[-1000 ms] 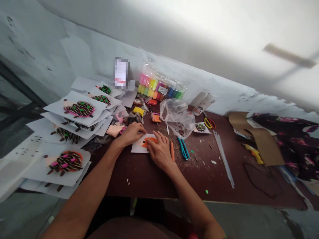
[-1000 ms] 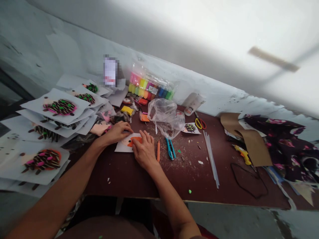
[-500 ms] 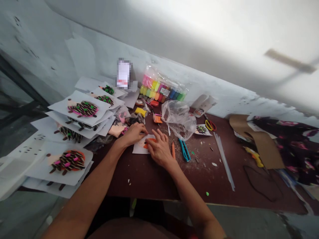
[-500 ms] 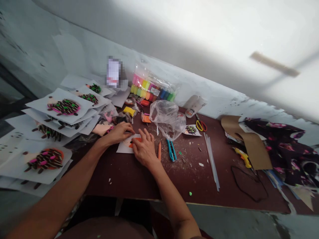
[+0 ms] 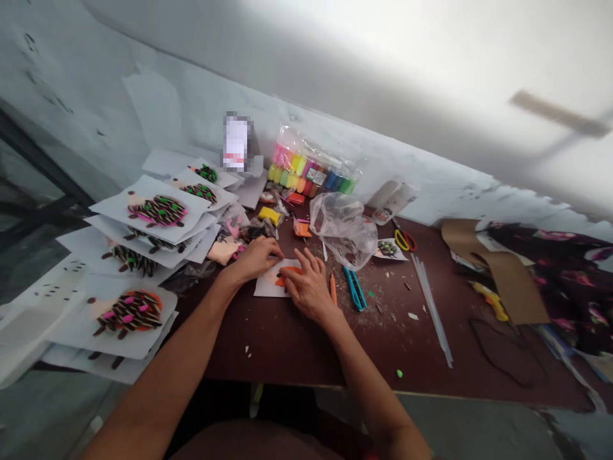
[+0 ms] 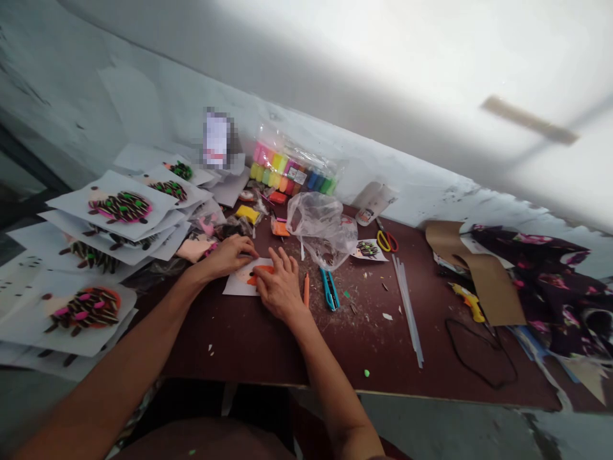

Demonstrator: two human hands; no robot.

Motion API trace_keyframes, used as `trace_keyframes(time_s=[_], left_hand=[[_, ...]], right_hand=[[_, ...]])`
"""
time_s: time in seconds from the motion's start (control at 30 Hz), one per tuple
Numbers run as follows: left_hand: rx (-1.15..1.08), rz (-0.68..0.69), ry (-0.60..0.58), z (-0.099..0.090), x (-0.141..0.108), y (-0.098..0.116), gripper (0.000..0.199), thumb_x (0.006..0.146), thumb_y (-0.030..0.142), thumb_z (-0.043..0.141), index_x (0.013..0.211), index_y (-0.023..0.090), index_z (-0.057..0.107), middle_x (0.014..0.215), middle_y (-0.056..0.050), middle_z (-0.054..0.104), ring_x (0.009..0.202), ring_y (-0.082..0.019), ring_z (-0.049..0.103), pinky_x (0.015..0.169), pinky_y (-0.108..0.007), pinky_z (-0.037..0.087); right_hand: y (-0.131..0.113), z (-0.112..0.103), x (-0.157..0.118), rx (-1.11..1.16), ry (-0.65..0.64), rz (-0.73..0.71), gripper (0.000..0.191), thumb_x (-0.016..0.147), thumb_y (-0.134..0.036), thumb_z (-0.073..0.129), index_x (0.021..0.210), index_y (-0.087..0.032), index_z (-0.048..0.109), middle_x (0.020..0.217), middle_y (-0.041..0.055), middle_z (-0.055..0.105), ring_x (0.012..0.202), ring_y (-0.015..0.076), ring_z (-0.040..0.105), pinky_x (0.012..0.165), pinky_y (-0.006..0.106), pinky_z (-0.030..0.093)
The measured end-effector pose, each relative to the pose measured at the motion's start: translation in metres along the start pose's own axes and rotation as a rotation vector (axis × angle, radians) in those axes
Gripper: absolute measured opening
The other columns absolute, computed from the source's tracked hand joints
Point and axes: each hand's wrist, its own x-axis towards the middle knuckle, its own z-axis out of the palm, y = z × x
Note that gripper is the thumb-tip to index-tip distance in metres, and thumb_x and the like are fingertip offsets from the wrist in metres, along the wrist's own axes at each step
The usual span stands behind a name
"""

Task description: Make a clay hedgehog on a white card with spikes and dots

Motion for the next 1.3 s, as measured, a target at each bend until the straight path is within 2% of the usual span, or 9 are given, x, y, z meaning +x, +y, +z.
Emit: trace_keyframes(time_s=[0.17, 0.3, 0.53, 0.87, 1.0, 1.3], left_hand=[[-0.007, 0.002, 0.009, 0.001, 0.000, 0.000, 0.019, 0.081, 0.016, 0.063, 0.085, 0.023, 0.080, 0.098, -0.007, 0.071, 0.094, -0.023, 0.061, 0.091, -0.037, 0.049], [0.004, 0.002, 0.010, 0.000, 0.000, 0.000, 0.021, 0.080, 0.015, 0.062, 0.085, 0.024, 0.080, 0.098, -0.006, 0.071, 0.095, -0.023, 0.060, 0.091, -0.037, 0.050], [0.014, -0.009, 0.001, -0.001, 0.000, 0.003, 0.022, 0.080, 0.013, 0.063, 0.086, 0.024, 0.080, 0.099, -0.006, 0.071, 0.097, -0.024, 0.060, 0.091, -0.037, 0.049], [0.026, -0.008, -0.003, -0.002, 0.000, 0.003, 0.021, 0.081, 0.012, 0.063, 0.086, 0.023, 0.080, 0.099, -0.006, 0.071, 0.097, -0.023, 0.060, 0.091, -0.036, 0.048], [0.041, -0.015, -0.021, -0.003, 0.000, 0.005, 0.022, 0.082, 0.012, 0.062, 0.089, 0.022, 0.080, 0.101, -0.007, 0.071, 0.098, -0.023, 0.060, 0.091, -0.036, 0.048], [0.049, -0.018, -0.034, -0.003, 0.000, 0.004, 0.021, 0.083, 0.013, 0.062, 0.089, 0.022, 0.080, 0.101, -0.006, 0.071, 0.097, -0.022, 0.059, 0.090, -0.035, 0.047]], right_hand=[[0.000, 0.002, 0.003, 0.014, 0.018, -0.011, 0.027, 0.097, -0.026, 0.056, 0.116, -0.032, 0.074, 0.155, 0.0067, 0.045, 0.148, 0.0302, 0.029, 0.115, 0.053, 0.027], [0.002, 0.004, 0.004, 0.025, 0.066, 0.028, 0.030, 0.096, -0.026, 0.056, 0.122, -0.032, 0.072, 0.154, 0.0075, 0.046, 0.147, 0.0292, 0.032, 0.115, 0.051, 0.030], [0.000, 0.004, 0.006, -0.018, -0.002, 0.020, 0.030, 0.097, -0.027, 0.056, 0.122, -0.031, 0.071, 0.156, 0.0089, 0.042, 0.149, 0.0316, 0.028, 0.115, 0.054, 0.026], [-0.001, 0.002, 0.005, -0.064, -0.007, -0.046, 0.030, 0.098, -0.029, 0.054, 0.125, -0.029, 0.069, 0.157, 0.0105, 0.041, 0.150, 0.0324, 0.024, 0.118, 0.055, 0.022], [0.001, -0.001, -0.001, -0.066, -0.012, -0.019, 0.035, 0.100, -0.029, 0.052, 0.132, -0.031, 0.065, 0.159, 0.0092, 0.039, 0.151, 0.0309, 0.024, 0.119, 0.054, 0.021], [-0.002, -0.004, -0.012, -0.095, -0.008, -0.022, 0.034, 0.100, -0.033, 0.052, 0.130, -0.034, 0.066, 0.158, 0.0065, 0.040, 0.151, 0.0306, 0.023, 0.120, 0.054, 0.020]])
